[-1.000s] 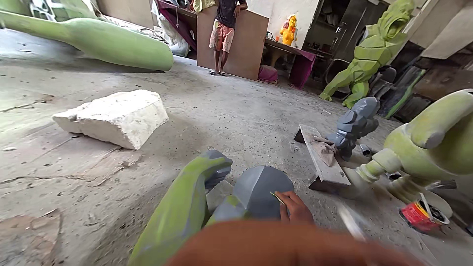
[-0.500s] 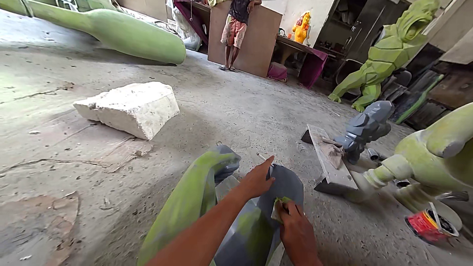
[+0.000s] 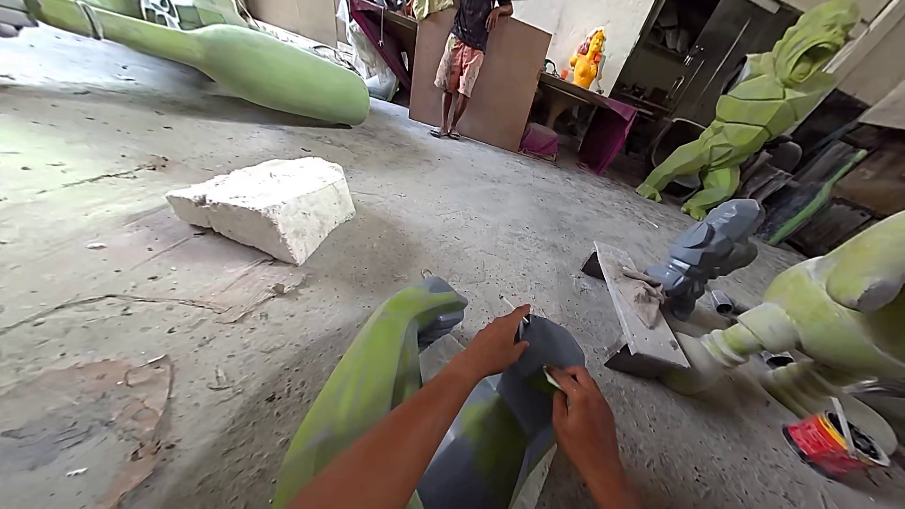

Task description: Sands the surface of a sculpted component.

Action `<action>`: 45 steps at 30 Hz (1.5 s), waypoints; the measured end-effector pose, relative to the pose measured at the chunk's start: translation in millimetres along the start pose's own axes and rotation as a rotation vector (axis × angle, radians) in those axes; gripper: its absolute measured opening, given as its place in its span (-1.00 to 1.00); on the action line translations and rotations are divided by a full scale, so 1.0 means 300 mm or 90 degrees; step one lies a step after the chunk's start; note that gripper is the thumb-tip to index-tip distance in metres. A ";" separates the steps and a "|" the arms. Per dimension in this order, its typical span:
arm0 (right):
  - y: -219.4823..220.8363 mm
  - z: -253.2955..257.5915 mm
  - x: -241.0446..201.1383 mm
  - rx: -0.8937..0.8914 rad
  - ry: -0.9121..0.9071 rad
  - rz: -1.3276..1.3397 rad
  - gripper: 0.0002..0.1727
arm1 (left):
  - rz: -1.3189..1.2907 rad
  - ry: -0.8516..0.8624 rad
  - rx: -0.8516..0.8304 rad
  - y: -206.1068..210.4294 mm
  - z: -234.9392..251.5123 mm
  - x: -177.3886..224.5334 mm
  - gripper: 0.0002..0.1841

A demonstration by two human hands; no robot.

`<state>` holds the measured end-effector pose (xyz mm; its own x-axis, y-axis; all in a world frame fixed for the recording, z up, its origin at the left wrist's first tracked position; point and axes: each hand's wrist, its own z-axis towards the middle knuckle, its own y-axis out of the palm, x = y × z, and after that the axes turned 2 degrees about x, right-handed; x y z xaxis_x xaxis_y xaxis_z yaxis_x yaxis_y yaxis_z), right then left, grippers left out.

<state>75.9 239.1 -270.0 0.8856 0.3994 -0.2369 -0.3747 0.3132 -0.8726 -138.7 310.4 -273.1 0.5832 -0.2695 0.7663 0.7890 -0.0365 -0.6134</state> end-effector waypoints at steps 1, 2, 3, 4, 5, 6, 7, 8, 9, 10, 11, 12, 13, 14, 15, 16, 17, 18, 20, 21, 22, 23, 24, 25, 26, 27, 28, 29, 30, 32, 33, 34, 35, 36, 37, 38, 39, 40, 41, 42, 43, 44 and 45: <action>0.007 0.002 -0.015 -0.012 0.011 -0.007 -0.58 | -0.002 0.002 0.003 0.000 -0.001 0.000 -0.26; 0.014 -0.004 -0.033 -0.025 0.022 -0.018 -0.59 | -0.006 0.003 0.006 0.001 -0.003 0.000 -0.26; 0.021 -0.016 -0.050 -0.033 0.029 -0.030 -0.58 | -0.010 0.004 0.009 0.003 -0.005 -0.001 -0.25; 0.028 -0.030 -0.064 -0.036 0.034 -0.042 -0.56 | -0.013 0.005 0.009 0.006 -0.008 -0.003 -0.25; 0.033 -0.045 -0.074 -0.035 0.037 -0.045 -0.54 | -0.014 0.007 0.008 0.008 -0.008 -0.003 -0.25; 0.038 -0.059 -0.081 -0.033 0.040 -0.045 -0.51 | -0.013 0.006 0.010 0.009 -0.006 -0.001 -0.25; 0.045 -0.070 -0.083 -0.032 0.041 -0.045 -0.48 | -0.013 0.004 0.012 0.010 -0.004 0.000 -0.25; 0.053 -0.082 -0.083 -0.030 0.040 -0.044 -0.44 | -0.014 0.002 0.014 0.012 -0.002 0.001 -0.25; 0.062 -0.094 -0.082 -0.028 0.037 -0.045 -0.41 | -0.015 0.002 0.016 0.013 -0.001 0.001 -0.25; 0.071 -0.107 -0.079 -0.025 0.029 -0.050 -0.39 | -0.016 0.002 0.018 0.015 -0.001 0.001 -0.25; 0.078 -0.120 -0.075 -0.024 0.019 -0.054 -0.37 | -0.015 0.003 0.017 0.016 0.000 0.000 -0.25; 0.084 -0.131 -0.071 -0.021 0.006 -0.057 -0.36 | -0.014 0.006 0.018 0.016 0.003 -0.001 -0.25; 0.089 -0.141 -0.067 -0.020 -0.006 -0.062 -0.36 | -0.013 0.007 0.018 0.016 0.006 -0.002 -0.25; 0.094 -0.150 -0.061 -0.017 -0.019 -0.065 -0.37 | -0.012 0.006 0.019 0.018 0.009 -0.003 -0.24; 0.098 -0.160 -0.056 -0.015 -0.032 -0.071 -0.38 | -0.011 0.003 0.018 0.020 0.009 -0.004 -0.24; 0.102 -0.165 -0.050 -0.011 -0.046 -0.074 -0.41 | -0.010 0.000 0.017 0.020 0.009 -0.003 -0.24; 0.100 -0.166 -0.046 -0.012 -0.058 -0.073 -0.45 | -0.009 -0.002 0.016 0.019 0.008 -0.003 -0.24; 0.093 -0.162 -0.042 -0.023 -0.063 -0.067 -0.51 | -0.010 -0.003 0.012 0.019 0.006 -0.003 -0.24; 0.053 -0.133 -0.044 -0.080 -0.038 -0.029 -0.59 | -0.004 -0.006 0.007 0.020 0.007 -0.002 -0.25; 0.031 -0.112 -0.042 -0.095 -0.021 -0.001 -0.60 | 0.003 -0.006 0.004 0.020 0.008 0.000 -0.25; 0.013 -0.089 -0.038 -0.080 -0.011 0.024 -0.61 | 0.010 -0.005 0.002 0.020 0.009 0.003 -0.25; -0.003 -0.062 -0.030 -0.050 -0.004 0.035 -0.60 | 0.013 -0.002 0.002 0.019 0.008 0.006 -0.26; -0.014 -0.032 -0.021 -0.026 0.003 0.038 -0.59 | 0.015 -0.001 0.002 0.016 0.007 0.008 -0.26; -0.019 -0.005 -0.013 -0.016 0.010 0.035 -0.57 | 0.012 -0.002 0.003 0.012 0.003 0.010 -0.25; -0.017 0.013 -0.008 -0.024 0.019 0.031 -0.57 | 0.007 -0.002 0.007 0.010 -0.001 0.011 -0.25; -0.011 0.022 -0.007 -0.040 0.024 0.025 -0.57 | 0.000 -0.003 0.009 0.010 -0.005 0.013 -0.24; -0.004 0.023 -0.013 -0.052 0.023 0.022 -0.58 | -0.006 -0.005 0.013 0.009 -0.006 0.015 -0.24; 0.003 0.017 -0.024 -0.061 0.021 0.019 -0.58 | -0.007 -0.007 0.016 0.007 -0.007 0.016 -0.23; 0.010 0.004 -0.035 -0.067 0.019 0.018 -0.58 | -0.006 -0.009 0.016 0.007 -0.010 0.017 -0.23; 0.022 -0.028 -0.052 -0.069 0.018 0.006 -0.57 | 0.001 -0.008 0.014 0.008 -0.011 0.018 -0.22; 0.028 -0.043 -0.058 -0.071 0.018 0.000 -0.55 | 0.004 -0.007 0.014 0.009 -0.011 0.019 -0.22; 0.035 -0.058 -0.061 -0.070 0.016 -0.004 -0.53 | 0.005 -0.004 0.018 0.009 -0.011 0.020 -0.22; 0.043 -0.071 -0.062 -0.062 0.008 -0.008 -0.52 | 0.006 -0.004 0.020 0.008 -0.012 0.022 -0.23; 0.051 -0.085 -0.060 -0.054 -0.004 -0.013 -0.50 | 0.006 -0.004 0.023 0.007 -0.014 0.025 -0.23; 0.058 -0.098 -0.059 -0.047 -0.015 -0.016 -0.50 | 0.005 -0.005 0.026 0.004 -0.016 0.028 -0.23; 0.064 -0.111 -0.057 -0.040 -0.027 -0.021 -0.49 | 0.006 -0.007 0.025 0.001 -0.018 0.032 -0.23; 0.070 -0.124 -0.055 -0.035 -0.038 -0.029 -0.49 | 0.007 -0.008 0.022 -0.001 -0.019 0.035 -0.23; 0.076 -0.137 -0.052 -0.031 -0.050 -0.034 -0.49 | 0.008 -0.005 0.020 -0.002 -0.018 0.036 -0.23; 0.081 -0.149 -0.048 -0.027 -0.062 -0.040 -0.50 | 0.008 -0.003 0.018 -0.002 -0.017 0.034 -0.23; 0.083 -0.158 -0.046 -0.028 -0.072 -0.046 -0.50 | 0.007 -0.001 0.018 0.001 -0.015 0.030 -0.22; 0.080 -0.161 -0.045 -0.035 -0.078 -0.048 -0.52 | 0.005 0.002 0.021 0.006 -0.011 0.021 -0.22; 0.071 -0.156 -0.046 -0.048 -0.080 -0.041 -0.56 | 0.003 0.006 0.025 0.009 -0.005 0.009 -0.21; 0.055 -0.145 -0.048 -0.072 -0.072 -0.025 -0.60 | -0.001 0.007 0.025 0.009 -0.002 0.001 -0.21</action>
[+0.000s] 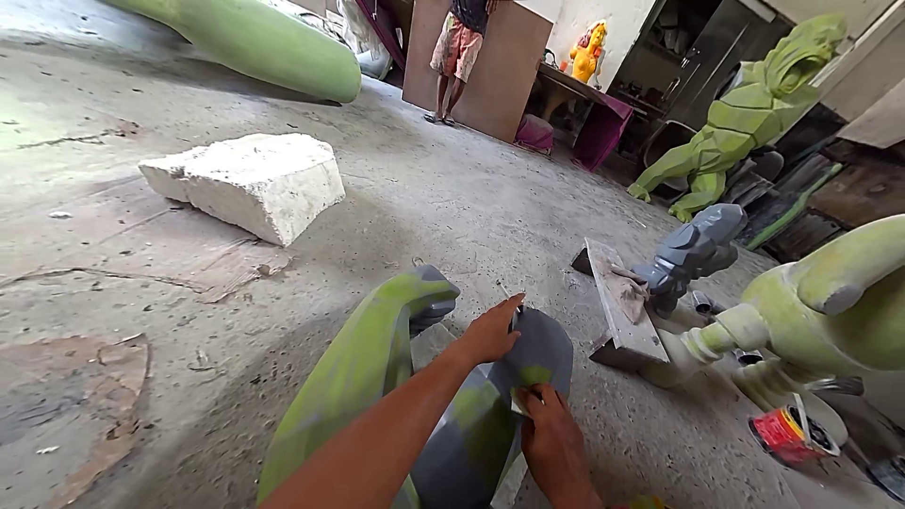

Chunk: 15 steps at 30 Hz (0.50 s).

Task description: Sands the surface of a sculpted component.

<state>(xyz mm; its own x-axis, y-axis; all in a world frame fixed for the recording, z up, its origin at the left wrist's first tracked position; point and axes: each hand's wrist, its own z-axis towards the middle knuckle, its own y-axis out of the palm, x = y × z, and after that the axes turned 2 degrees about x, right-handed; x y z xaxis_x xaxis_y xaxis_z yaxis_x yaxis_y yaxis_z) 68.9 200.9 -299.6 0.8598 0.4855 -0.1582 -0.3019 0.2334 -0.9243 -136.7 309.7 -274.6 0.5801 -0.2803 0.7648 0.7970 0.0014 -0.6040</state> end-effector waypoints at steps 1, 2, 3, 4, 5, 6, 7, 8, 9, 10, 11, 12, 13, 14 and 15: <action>-0.020 0.015 0.004 -0.025 0.016 0.026 -0.64 | -0.005 0.000 -0.002 -0.002 0.001 -0.004 -0.20; -0.039 0.036 0.013 -0.028 0.030 0.055 -0.66 | -0.009 -0.002 -0.004 -0.005 0.000 -0.005 -0.19; -0.058 0.062 0.025 -0.006 0.039 0.075 -0.66 | -0.012 -0.002 -0.006 -0.009 -0.001 -0.004 -0.19; -0.074 0.092 0.038 0.022 0.047 0.087 -0.64 | -0.010 -0.002 -0.007 -0.013 -0.003 0.000 -0.19; -0.084 0.122 0.050 0.042 0.055 0.087 -0.61 | -0.007 -0.002 -0.005 -0.017 -0.006 0.004 -0.19; -0.086 0.146 0.059 0.044 0.066 0.080 -0.59 | -0.003 -0.002 -0.004 -0.019 -0.008 0.007 -0.19; -0.081 0.160 0.065 0.035 0.076 0.072 -0.58 | 0.001 -0.001 -0.004 -0.019 -0.010 0.009 -0.19; -0.075 0.166 0.064 0.027 0.079 0.063 -0.58 | 0.005 0.000 -0.004 -0.020 -0.009 0.012 -0.19; -0.069 0.164 0.058 0.016 0.078 0.050 -0.58 | 0.007 -0.001 -0.006 -0.022 -0.010 0.015 -0.19; -0.063 0.156 0.047 0.007 0.073 0.039 -0.59 | 0.008 -0.006 -0.009 -0.025 -0.014 0.020 -0.19; -0.057 0.143 0.035 0.002 0.067 0.032 -0.58 | 0.009 -0.012 -0.011 -0.026 -0.018 0.023 -0.20; -0.051 0.127 0.026 0.003 0.062 0.027 -0.58 | 0.007 -0.015 -0.012 -0.025 -0.020 0.026 -0.20; -0.046 0.110 0.019 0.005 0.057 0.023 -0.58 | 0.001 -0.013 -0.010 -0.023 -0.021 0.028 -0.21; -0.041 0.096 0.016 0.004 0.052 0.021 -0.58 | -0.003 -0.011 -0.009 -0.021 -0.019 0.030 -0.21; -0.035 0.083 0.016 0.003 0.049 0.017 -0.57 | -0.006 -0.011 -0.011 -0.019 -0.016 0.032 -0.21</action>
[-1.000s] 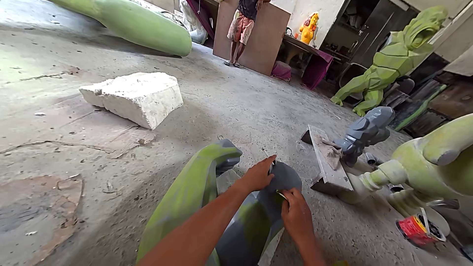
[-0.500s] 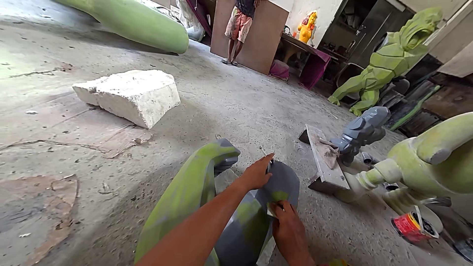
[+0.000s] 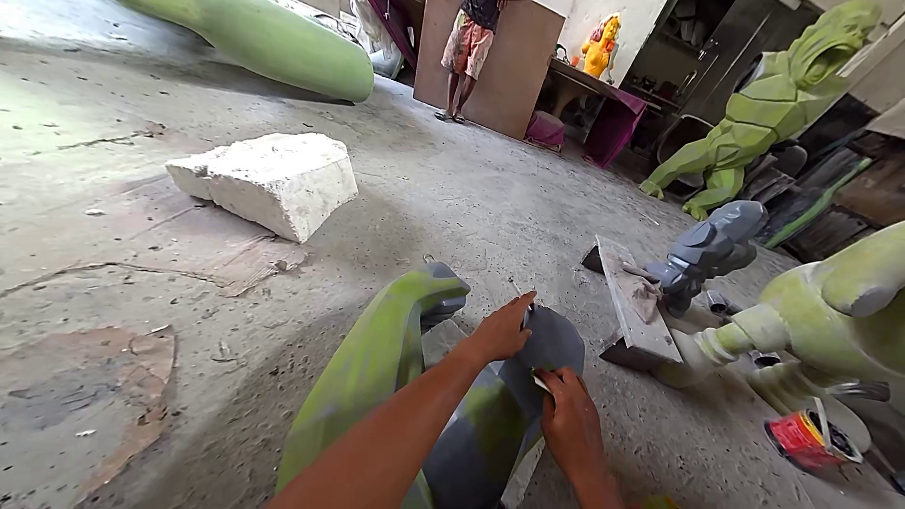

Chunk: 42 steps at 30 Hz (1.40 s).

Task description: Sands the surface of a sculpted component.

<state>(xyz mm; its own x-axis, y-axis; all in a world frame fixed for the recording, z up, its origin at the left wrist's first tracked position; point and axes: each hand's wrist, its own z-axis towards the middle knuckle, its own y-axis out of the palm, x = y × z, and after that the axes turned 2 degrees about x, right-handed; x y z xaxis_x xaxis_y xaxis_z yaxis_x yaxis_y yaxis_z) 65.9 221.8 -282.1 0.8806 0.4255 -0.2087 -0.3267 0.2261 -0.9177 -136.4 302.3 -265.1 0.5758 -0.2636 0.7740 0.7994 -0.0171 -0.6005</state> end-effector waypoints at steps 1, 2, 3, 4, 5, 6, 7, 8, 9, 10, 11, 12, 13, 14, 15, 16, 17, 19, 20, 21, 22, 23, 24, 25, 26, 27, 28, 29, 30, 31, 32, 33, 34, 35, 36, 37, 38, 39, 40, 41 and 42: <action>0.007 -0.013 0.003 0.002 -0.005 -0.004 -0.55 | 0.001 -0.001 0.000 0.003 0.002 0.003 -0.21; 0.014 -0.025 0.007 0.007 -0.012 -0.009 -0.53 | 0.002 -0.001 0.000 0.004 0.003 0.007 -0.21; 0.021 -0.037 0.009 0.013 -0.020 -0.013 -0.52 | 0.004 -0.001 0.000 0.003 0.003 0.010 -0.21; 0.027 -0.048 0.010 0.018 -0.030 -0.017 -0.52 | 0.004 0.002 0.001 0.002 0.003 0.011 -0.21; 0.032 -0.057 0.011 0.024 -0.040 -0.023 -0.52 | 0.003 0.003 0.002 0.000 0.002 0.012 -0.21; 0.035 -0.065 0.011 0.024 -0.048 -0.029 -0.52 | 0.003 0.003 0.003 -0.002 0.001 0.013 -0.22; 0.034 -0.070 0.011 0.017 -0.052 -0.037 -0.54 | 0.003 0.003 0.005 -0.003 0.001 0.013 -0.22; 0.032 -0.071 0.009 0.008 -0.056 -0.040 -0.57 | 0.006 0.004 0.006 -0.004 0.001 0.011 -0.21; 0.026 -0.069 0.008 -0.007 -0.057 -0.036 -0.60 | 0.007 0.009 0.009 -0.003 0.002 0.007 -0.22; 0.016 -0.066 0.006 -0.028 -0.053 -0.024 -0.64 | 0.008 0.016 0.012 -0.001 0.003 0.002 -0.22; 0.002 -0.057 0.006 -0.052 -0.042 -0.002 -0.67 | 0.007 0.023 0.014 0.001 0.006 -0.004 -0.21; -0.012 -0.044 0.010 -0.061 -0.027 0.026 -0.66 | 0.004 0.030 0.015 0.001 0.009 -0.010 -0.21; -0.027 -0.028 0.017 -0.045 -0.015 0.052 -0.64 | 0.001 0.033 0.016 0.000 0.011 -0.012 -0.20; -0.044 -0.007 0.026 -0.019 -0.005 0.072 -0.62 | -0.003 0.034 0.014 -0.001 0.009 -0.012 -0.20; -0.060 0.019 0.035 0.005 0.003 0.082 -0.60 | -0.005 0.034 0.015 -0.001 0.006 -0.011 -0.19; -0.071 0.046 0.042 0.016 0.010 0.082 -0.58 | -0.005 0.034 0.014 -0.002 0.000 -0.011 -0.20; -0.077 0.070 0.046 0.008 0.020 0.075 -0.57 | -0.003 0.033 0.015 -0.003 -0.005 -0.008 -0.21; -0.074 0.099 0.048 -0.028 0.034 0.054 -0.57 | -0.002 0.037 0.018 -0.003 -0.012 -0.002 -0.22; -0.071 0.103 0.043 -0.043 0.035 0.044 -0.58 | 0.000 0.037 0.017 -0.006 -0.011 0.000 -0.22; -0.065 0.100 0.036 -0.051 0.032 0.035 -0.58 | -0.001 0.037 0.015 -0.009 -0.010 0.001 -0.22; -0.057 0.089 0.029 -0.055 0.026 0.029 -0.58 | -0.004 0.036 0.012 -0.009 -0.008 -0.002 -0.22; -0.048 0.073 0.021 -0.052 0.017 0.024 -0.57 | -0.008 0.034 0.006 -0.010 -0.004 -0.006 -0.22; -0.039 0.057 0.014 -0.048 0.009 0.018 -0.56 | -0.010 0.034 0.005 -0.010 -0.002 -0.005 -0.21; -0.029 0.041 0.008 -0.046 0.005 0.008 -0.55 | -0.013 0.033 0.006 -0.010 0.000 -0.003 -0.22; -0.021 0.023 0.004 -0.046 0.001 0.001 -0.53 | -0.016 0.030 0.005 -0.009 0.001 0.000 -0.22; -0.012 0.006 0.003 -0.041 -0.007 -0.004 -0.53 | -0.017 0.025 0.004 -0.008 0.001 0.004 -0.22; -0.001 -0.009 0.005 -0.029 -0.020 -0.008 -0.53 | -0.022 0.023 0.005 -0.008 0.001 0.008 -0.22; 0.007 -0.021 0.005 -0.021 -0.028 -0.010 -0.54 | -0.023 0.022 0.005 -0.007 0.003 0.009 -0.22; 0.014 -0.033 0.004 -0.014 -0.036 -0.012 -0.54 | -0.021 0.022 0.005 -0.007 0.005 0.008 -0.22; 0.020 -0.044 0.005 -0.010 -0.044 -0.020 -0.55 | -0.018 0.022 0.004 -0.008 0.007 0.008 -0.22; 0.026 -0.055 0.006 -0.004 -0.053 -0.031 -0.55 | -0.017 0.022 0.003 -0.007 0.008 0.007 -0.22; 0.032 -0.064 0.009 0.000 -0.062 -0.041 -0.55 | -0.016 0.021 0.000 -0.008 0.008 0.007 -0.21; 0.037 -0.069 0.011 0.005 -0.071 -0.050 -0.55 | -0.015 0.021 -0.001 -0.008 0.010 0.006 -0.21; 0.040 -0.071 0.012 0.008 -0.079 -0.052 -0.55 | -0.015 0.021 0.000 -0.009 0.011 0.004 -0.22; 0.036 -0.070 0.012 0.001 -0.081 -0.047 -0.57 | -0.016 0.021 0.001 -0.008 0.012 0.001 -0.22; 0.024 -0.066 0.011 -0.017 -0.074 -0.034 -0.60 | -0.017 0.020 0.001 -0.007 0.012 -0.001 -0.22; 0.004 -0.055 0.010 -0.038 -0.058 -0.008 -0.62 | -0.017 0.021 0.001 -0.007 0.013 -0.003 -0.21; -0.020 -0.038 0.015 -0.048 -0.035 0.030 -0.62 | -0.017 0.022 0.001 -0.007 0.015 -0.004 -0.21; -0.043 -0.019 0.027 -0.032 -0.018 0.067 -0.61 | -0.016 0.025 0.001 -0.007 0.016 -0.006 -0.21; -0.064 0.004 0.043 -0.005 -0.011 0.090 -0.61 | -0.018 0.027 0.001 -0.006 0.015 -0.008 -0.21; -0.082 0.031 0.060 0.016 -0.006 0.099 -0.60 | -0.020 0.030 0.001 -0.006 0.014 -0.010 -0.21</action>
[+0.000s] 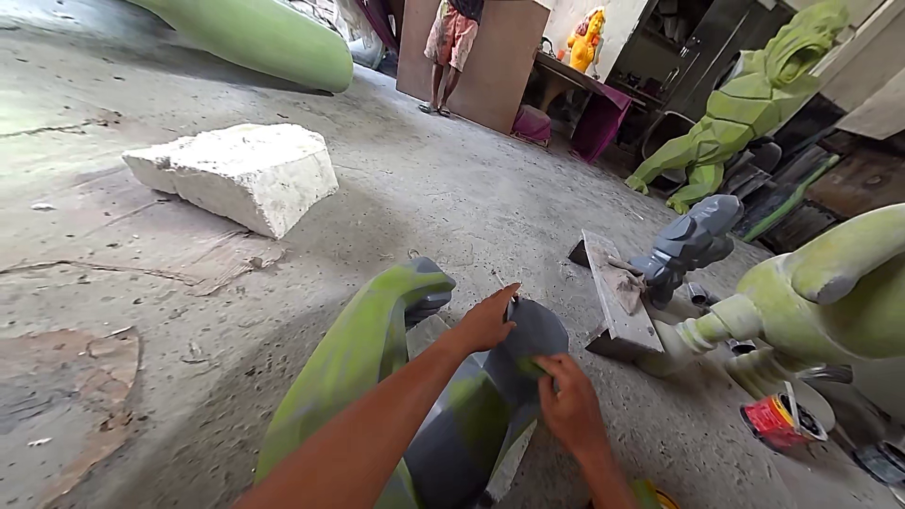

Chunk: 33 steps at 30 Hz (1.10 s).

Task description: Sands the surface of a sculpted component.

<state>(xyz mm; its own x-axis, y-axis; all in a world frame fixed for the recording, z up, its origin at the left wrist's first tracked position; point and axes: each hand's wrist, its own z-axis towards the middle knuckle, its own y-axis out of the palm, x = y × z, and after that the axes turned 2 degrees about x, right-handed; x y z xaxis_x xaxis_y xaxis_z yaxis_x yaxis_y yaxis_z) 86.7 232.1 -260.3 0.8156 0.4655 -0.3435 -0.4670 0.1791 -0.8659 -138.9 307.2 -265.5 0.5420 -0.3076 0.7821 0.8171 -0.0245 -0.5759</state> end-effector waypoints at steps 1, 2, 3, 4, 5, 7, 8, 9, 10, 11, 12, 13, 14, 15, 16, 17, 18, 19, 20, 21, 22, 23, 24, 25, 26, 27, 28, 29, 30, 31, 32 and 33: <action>-0.014 0.026 0.013 0.005 0.006 -0.001 -0.59 | 0.000 0.002 0.000 0.000 -0.002 -0.002 -0.21; -0.021 0.049 0.026 -0.004 0.015 -0.006 -0.59 | 0.001 0.004 -0.001 0.001 -0.004 -0.003 -0.21; -0.020 0.064 0.036 -0.023 0.023 -0.012 -0.59 | 0.001 0.009 0.000 0.003 -0.005 -0.004 -0.22; -0.016 0.073 0.041 -0.046 0.025 -0.019 -0.59 | 0.003 0.014 0.002 0.005 -0.004 -0.005 -0.22; -0.011 0.077 0.036 -0.066 0.023 -0.031 -0.58 | 0.004 0.016 0.003 0.004 -0.001 -0.004 -0.22; 0.004 0.063 0.016 -0.091 0.014 -0.051 -0.57 | 0.002 0.014 0.006 0.001 -0.002 -0.004 -0.20; 0.016 0.045 0.007 -0.092 0.009 -0.060 -0.57 | -0.002 0.010 0.003 0.001 -0.003 -0.005 -0.20; 0.027 0.027 0.000 -0.089 0.003 -0.069 -0.57 | -0.006 0.007 -0.002 0.003 -0.001 -0.010 -0.19; 0.037 0.010 -0.004 -0.082 -0.002 -0.078 -0.56 | -0.008 0.006 -0.010 0.008 0.008 -0.020 -0.19; 0.046 -0.006 -0.007 -0.077 -0.007 -0.086 -0.55 | -0.010 0.008 -0.011 0.013 0.015 -0.028 -0.20; 0.054 -0.021 -0.009 -0.073 -0.010 -0.093 -0.54 | -0.011 0.008 -0.011 0.017 0.017 -0.031 -0.20; 0.062 -0.033 -0.010 -0.069 -0.013 -0.097 -0.53 | -0.010 0.004 -0.012 0.017 0.018 -0.030 -0.19; 0.069 -0.043 -0.011 -0.065 -0.016 -0.098 -0.53 | -0.007 0.000 -0.013 0.015 0.019 -0.026 -0.19; 0.075 -0.052 -0.012 -0.057 -0.021 -0.097 -0.53 | -0.004 -0.002 -0.014 0.013 0.019 -0.023 -0.20; 0.082 -0.061 -0.012 -0.044 -0.028 -0.093 -0.54 | -0.002 0.002 -0.013 0.011 0.018 -0.021 -0.20; 0.088 -0.068 -0.013 -0.035 -0.032 -0.092 -0.54 | 0.002 0.004 -0.013 0.009 0.019 -0.020 -0.20; 0.093 -0.076 -0.013 -0.028 -0.036 -0.094 -0.55 | 0.005 0.006 -0.013 0.008 0.019 -0.021 -0.20; 0.098 -0.084 -0.013 -0.024 -0.040 -0.097 -0.55 | 0.008 0.007 -0.013 0.008 0.019 -0.022 -0.20; 0.102 -0.091 -0.012 -0.021 -0.042 -0.100 -0.54 | 0.010 0.008 -0.012 0.007 0.017 -0.022 -0.20; 0.106 -0.097 -0.011 -0.021 -0.045 -0.102 -0.54 | 0.014 0.008 -0.011 0.005 0.015 -0.019 -0.20; 0.106 -0.101 -0.012 -0.025 -0.046 -0.103 -0.54 | 0.017 0.006 -0.008 0.003 0.009 -0.013 -0.21; 0.103 -0.103 -0.015 -0.033 -0.046 -0.104 -0.56 | 0.018 0.005 -0.003 0.000 0.002 -0.002 -0.22; 0.095 -0.099 -0.020 -0.049 -0.041 -0.100 -0.57 | 0.022 0.004 -0.002 -0.003 0.000 0.001 -0.22; 0.081 -0.091 -0.027 -0.072 -0.029 -0.089 -0.58 | 0.021 0.003 -0.001 -0.003 0.000 -0.001 -0.23; 0.064 -0.079 -0.030 -0.087 -0.013 -0.064 -0.58 | 0.017 0.004 -0.001 -0.002 0.001 -0.006 -0.23; 0.046 -0.063 -0.027 -0.084 0.001 -0.035 -0.58 | 0.015 0.006 -0.001 -0.002 0.002 -0.009 -0.23; 0.028 -0.044 -0.018 -0.065 0.012 -0.012 -0.59 | 0.012 0.010 0.000 -0.002 0.000 -0.010 -0.23; 0.013 -0.022 -0.006 -0.037 0.015 0.002 -0.60 | 0.010 0.015 0.001 -0.002 -0.003 -0.011 -0.23; 0.002 0.001 0.009 -0.013 0.016 0.003 -0.60 | 0.010 0.018 0.003 -0.003 -0.005 -0.010 -0.23; -0.002 0.022 0.025 -0.003 0.015 -0.003 -0.60 | 0.011 0.020 0.004 -0.006 -0.008 -0.009 -0.23; 0.000 0.036 0.037 -0.004 0.009 -0.014 -0.60 | 0.011 0.020 0.004 -0.007 -0.011 -0.007 -0.23; 0.003 0.044 0.044 -0.015 0.002 -0.028 -0.60 | 0.010 0.019 0.003 -0.008 -0.013 -0.004 -0.22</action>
<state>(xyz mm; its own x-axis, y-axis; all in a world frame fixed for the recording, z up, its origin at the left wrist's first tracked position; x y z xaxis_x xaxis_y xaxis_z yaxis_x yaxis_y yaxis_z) 92.3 249.8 -260.8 0.8368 0.4543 -0.3057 -0.4220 0.1793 -0.8887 -142.2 304.0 -266.0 0.5482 -0.3363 0.7657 0.8099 -0.0147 -0.5863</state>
